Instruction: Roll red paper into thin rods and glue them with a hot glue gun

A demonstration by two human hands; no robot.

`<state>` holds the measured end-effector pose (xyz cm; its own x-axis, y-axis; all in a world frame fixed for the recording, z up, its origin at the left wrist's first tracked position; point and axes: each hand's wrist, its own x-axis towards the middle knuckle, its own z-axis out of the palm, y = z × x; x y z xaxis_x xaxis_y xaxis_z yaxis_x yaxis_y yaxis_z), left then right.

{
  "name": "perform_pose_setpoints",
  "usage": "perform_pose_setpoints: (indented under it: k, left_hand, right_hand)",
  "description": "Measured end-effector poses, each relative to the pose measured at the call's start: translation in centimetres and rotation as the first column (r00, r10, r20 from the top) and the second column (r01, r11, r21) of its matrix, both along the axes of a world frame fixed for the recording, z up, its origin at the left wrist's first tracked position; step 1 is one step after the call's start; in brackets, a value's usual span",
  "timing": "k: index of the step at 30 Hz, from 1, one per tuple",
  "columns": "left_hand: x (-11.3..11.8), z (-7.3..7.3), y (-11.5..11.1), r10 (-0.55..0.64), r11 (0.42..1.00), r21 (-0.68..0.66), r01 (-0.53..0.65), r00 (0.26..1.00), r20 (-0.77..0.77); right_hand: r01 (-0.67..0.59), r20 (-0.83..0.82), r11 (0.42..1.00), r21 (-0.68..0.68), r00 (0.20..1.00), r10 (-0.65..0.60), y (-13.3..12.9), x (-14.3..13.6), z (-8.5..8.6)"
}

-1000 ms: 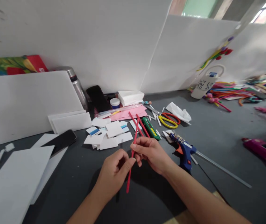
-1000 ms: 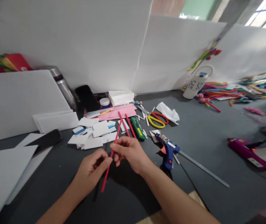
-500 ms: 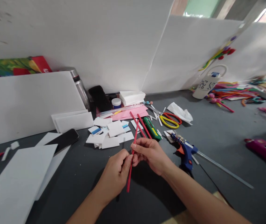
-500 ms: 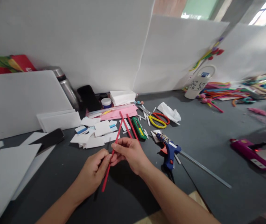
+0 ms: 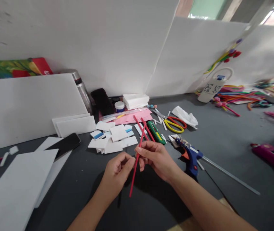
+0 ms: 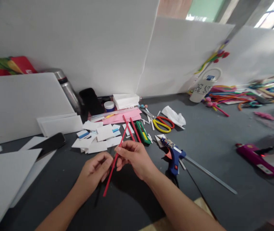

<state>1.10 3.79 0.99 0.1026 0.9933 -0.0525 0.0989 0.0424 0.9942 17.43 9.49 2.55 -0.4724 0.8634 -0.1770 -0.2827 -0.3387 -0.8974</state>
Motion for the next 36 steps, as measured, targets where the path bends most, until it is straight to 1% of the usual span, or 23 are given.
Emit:
perform_pose_setpoints:
  k: [3, 8, 11, 14, 17, 21, 25, 29, 33, 36]
  left_hand:
    - [0.07, -0.04, -0.06, -0.038, 0.999, 0.032, 0.039, 0.999, -0.033]
    - [0.13, -0.06, 0.02, -0.057, 0.998, -0.032, 0.059, 0.997, 0.049]
    - [0.13, -0.04, 0.19, -0.010, 0.997, -0.078, 0.017, 0.995, 0.098]
    - [-0.01, -0.16, 0.37, 0.045, 0.987, -0.159, -0.018, 0.985, 0.167]
    - [-0.23, -0.21, 0.42, 0.030, 0.974, -0.223, 0.034, 0.961, 0.275]
    - [-0.25, -0.10, 0.38, -0.007, 0.967, -0.237, 0.096, 0.937, 0.348]
    - [-0.09, -0.04, 0.33, -0.007, 0.969, -0.230, 0.093, 0.937, 0.349]
    - [-0.07, -0.25, 0.35, 0.008, 0.974, -0.216, 0.063, 0.950, 0.312]
    - [0.01, -0.38, 0.42, 0.035, 0.976, -0.215, 0.025, 0.963, 0.268]
    - [0.17, -0.27, 0.42, 0.050, 0.969, -0.247, 0.018, 0.963, 0.265]
  right_hand:
    - [0.003, 0.002, 1.000, 0.005, 1.000, -0.003, 0.02, -0.08, -0.02]
    - [-0.013, -0.024, 1.000, 0.003, 1.000, 0.013, 0.10, -0.03, 0.03]
    - [-0.024, -0.029, 1.000, -0.004, 0.999, 0.024, 0.12, 0.11, -0.04]
    - [-0.061, -0.032, 0.998, -0.023, 0.998, 0.060, 0.12, 0.17, -0.18]
    - [-0.083, -0.039, 0.996, -0.043, 0.996, 0.081, 0.10, 0.14, -0.29]
    - [-0.092, -0.023, 0.995, -0.048, 0.996, 0.091, 0.09, 0.11, -0.34]
    - [-0.071, 0.010, 0.997, -0.044, 0.997, 0.072, 0.09, 0.10, -0.39]
    - [-0.040, 0.030, 0.998, -0.045, 0.999, 0.042, 0.02, -0.08, -0.51]
    - [-0.063, 0.001, 0.996, -0.066, 0.998, 0.063, -0.20, -0.41, -0.63]
    - [-0.062, -0.020, 0.995, -0.076, 0.998, 0.061, -0.32, -0.53, -0.68]
